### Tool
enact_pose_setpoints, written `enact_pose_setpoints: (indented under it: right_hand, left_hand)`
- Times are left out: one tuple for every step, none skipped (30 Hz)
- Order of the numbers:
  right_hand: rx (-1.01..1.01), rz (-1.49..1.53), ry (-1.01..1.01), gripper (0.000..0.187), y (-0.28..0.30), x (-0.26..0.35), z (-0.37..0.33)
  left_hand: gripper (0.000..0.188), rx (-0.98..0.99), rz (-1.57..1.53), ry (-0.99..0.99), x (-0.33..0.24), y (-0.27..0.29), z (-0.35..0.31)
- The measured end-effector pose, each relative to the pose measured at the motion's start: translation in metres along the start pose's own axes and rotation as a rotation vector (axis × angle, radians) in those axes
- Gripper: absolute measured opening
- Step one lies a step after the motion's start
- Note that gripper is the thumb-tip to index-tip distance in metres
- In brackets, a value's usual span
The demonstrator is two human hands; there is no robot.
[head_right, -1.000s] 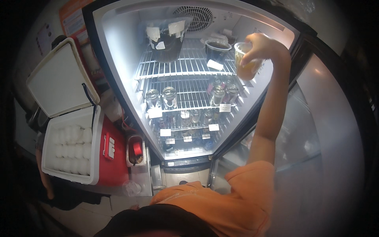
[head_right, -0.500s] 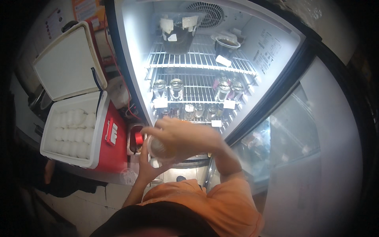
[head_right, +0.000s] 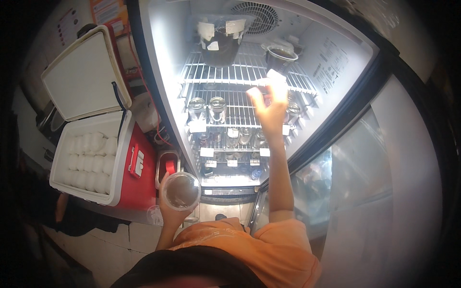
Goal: The person assembles black plastic takeout containers by placing inserts into trays and adding lids. They then scoop ice into a clear cup and pour a brown liquid from a refrigerator container into the cup.
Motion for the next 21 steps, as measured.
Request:
enact_pose_setpoints:
  right_hand:
    - [-0.191,-0.074,-0.052,0.037,0.006,-0.019,0.008]
    - [-0.243,-0.134,-0.011,0.040,0.008,-0.032,0.013]
    - [-0.296,-0.188,0.021,0.042,0.010,-0.044,0.016]
    - [-0.349,-0.241,-0.027,0.045,0.012,-0.055,0.019]
    - [-0.329,-0.213,0.013,0.050,0.012,-0.062,0.018]
    - [-0.310,-0.208,0.056,0.049,0.012,-0.066,0.015]
    - [-0.293,-0.198,0.041,0.048,0.012,-0.070,0.013]
    - [-0.277,-0.186,0.031,0.047,0.012,-0.073,0.011]
    - [-0.263,-0.217,0.045,0.046,0.012,-0.075,0.010]
    - [-0.252,-0.245,0.067,0.044,0.011,-0.075,0.009]
    - [-0.239,-0.274,0.088,0.042,0.010,-0.075,0.009]
    - [-0.254,-0.302,0.100,0.039,0.010,-0.076,0.009]
    - [-0.269,-0.329,0.112,0.035,0.009,-0.076,0.009]
    - [-0.282,-0.355,0.126,0.031,0.009,-0.076,0.010]
    - [-0.277,-0.352,0.147,0.032,0.008,-0.076,0.009]
    - [-0.273,-0.350,0.168,0.032,0.008,-0.075,0.009]
    - [-0.269,-0.347,0.188,0.032,0.008,-0.074,0.008]
    - [-0.268,-0.373,0.202,0.031,0.009,-0.073,0.007]
    - [-0.268,-0.398,0.216,0.030,0.009,-0.072,0.006]
    - [-0.263,-0.424,0.236,0.029,0.009,-0.070,0.004]
    - [-0.262,-0.447,0.247,0.028,0.010,-0.069,0.003]
  left_hand:
    - [0.105,-0.009,0.011,0.013,0.001,0.004,-0.001]
    - [0.105,-0.022,0.028,0.033,0.003,0.006,-0.002]
    - [0.105,-0.027,0.008,0.023,0.004,0.008,-0.003]
    - [0.105,-0.037,-0.006,0.018,0.006,0.009,-0.003]
    - [0.105,-0.049,-0.017,0.022,0.007,0.010,-0.004]
    - [0.105,-0.062,-0.028,0.027,0.009,0.011,-0.004]
    - [0.105,-0.078,-0.035,0.044,0.010,0.012,-0.005]
    - [0.105,-0.093,-0.043,0.063,0.012,0.013,-0.007]
    - [0.105,-0.103,-0.063,0.075,0.013,0.014,-0.008]
    - [0.106,-0.112,-0.084,0.085,0.014,0.015,-0.009]
    - [0.106,-0.122,-0.096,0.087,0.015,0.016,-0.010]
    - [0.106,-0.114,-0.099,0.106,0.016,0.016,-0.011]
    - [0.106,-0.108,-0.093,0.113,0.017,0.018,-0.011]
    - [0.106,-0.105,-0.087,0.122,0.018,0.019,-0.012]
    - [0.106,-0.103,-0.059,0.124,0.019,0.020,-0.012]
    - [0.106,-0.101,-0.032,0.127,0.019,0.020,-0.012]
    - [0.106,-0.098,-0.005,0.130,0.020,0.021,-0.013]
    - [0.105,-0.099,-0.017,0.139,0.020,0.021,-0.013]
    - [0.105,-0.100,-0.028,0.149,0.021,0.021,-0.014]
    - [0.105,-0.102,-0.039,0.159,0.021,0.021,-0.014]
    - [0.104,-0.104,-0.048,0.161,0.021,0.020,-0.015]
Point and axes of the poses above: each hand's wrist, its own z-axis towards the middle knuckle, its own y-axis out of the back of the hand, x = y × z, the point moved 3 cm from there along z, towards the middle knuckle, and after that the axes turned 1 degree about -y, right-handed, at the moved point
